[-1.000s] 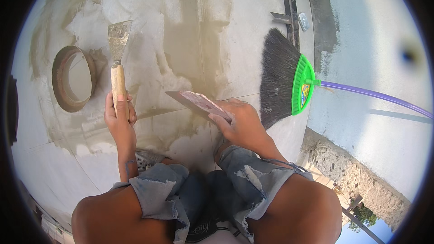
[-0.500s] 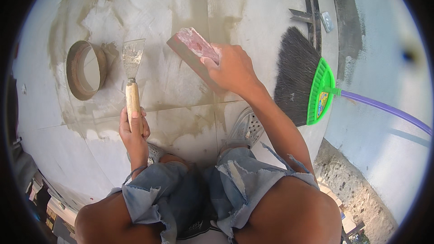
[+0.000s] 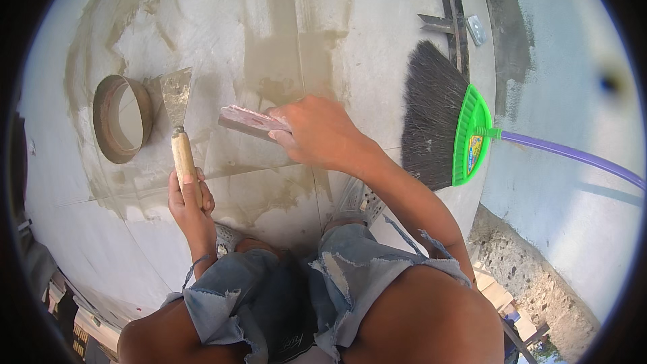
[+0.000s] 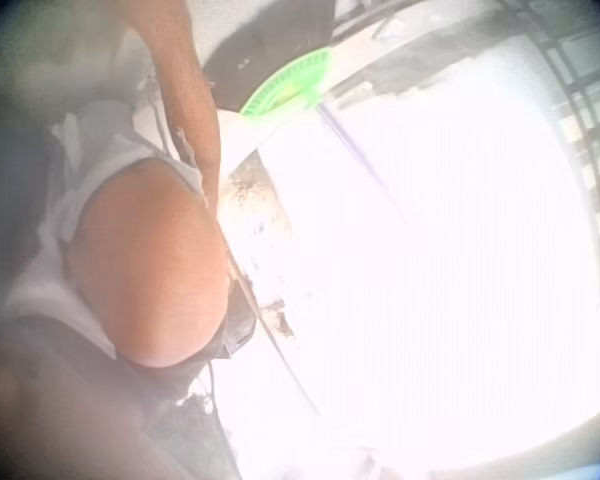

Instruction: The person applies cement to a floor surface using a trowel and a float. They scoop cement from a bucket and spread it evenly across the floor.

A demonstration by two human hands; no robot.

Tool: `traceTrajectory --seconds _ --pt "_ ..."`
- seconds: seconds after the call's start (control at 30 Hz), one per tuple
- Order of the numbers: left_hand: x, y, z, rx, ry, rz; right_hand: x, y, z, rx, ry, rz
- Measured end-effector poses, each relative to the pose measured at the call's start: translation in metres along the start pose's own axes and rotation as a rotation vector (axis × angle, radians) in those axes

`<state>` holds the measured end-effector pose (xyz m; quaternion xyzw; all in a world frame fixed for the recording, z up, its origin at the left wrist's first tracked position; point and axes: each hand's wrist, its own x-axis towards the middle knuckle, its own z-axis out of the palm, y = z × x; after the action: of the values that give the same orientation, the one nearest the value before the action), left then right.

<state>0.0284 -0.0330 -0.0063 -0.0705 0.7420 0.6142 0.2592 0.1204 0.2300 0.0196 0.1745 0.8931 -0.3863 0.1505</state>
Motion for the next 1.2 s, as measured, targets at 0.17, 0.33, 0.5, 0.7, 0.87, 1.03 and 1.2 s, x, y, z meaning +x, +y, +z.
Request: traceTrajectory --seconds 0.17,0.33,0.5,0.7,0.87,1.03,1.2 --pt "0.000 -0.005 -0.018 0.000 -0.097 -0.034 0.013 -0.003 0.001 -0.099 0.034 0.103" --pt "-0.003 0.002 -0.005 -0.028 -0.108 -0.026 0.062 0.012 -0.045 -0.219 0.291 0.127" --pt "-0.006 0.000 -0.013 0.007 -0.152 -0.047 0.036 0.020 -0.092 0.172 0.355 0.167" --pt "-0.009 -0.006 -0.023 -0.020 -0.078 -0.024 -0.038 0.092 -0.070 0.386 0.707 0.301" --pt "-0.008 -0.007 -0.028 0.033 -0.142 -0.077 -0.074 0.126 -0.024 0.562 0.807 0.431" --pt "-0.007 0.007 -0.013 0.038 -0.162 -0.079 -0.037 0.115 0.007 0.587 0.875 0.291" --pt "-0.009 -0.004 -0.010 0.014 -0.188 -0.061 -0.024 0.099 -0.009 0.570 0.821 0.287"
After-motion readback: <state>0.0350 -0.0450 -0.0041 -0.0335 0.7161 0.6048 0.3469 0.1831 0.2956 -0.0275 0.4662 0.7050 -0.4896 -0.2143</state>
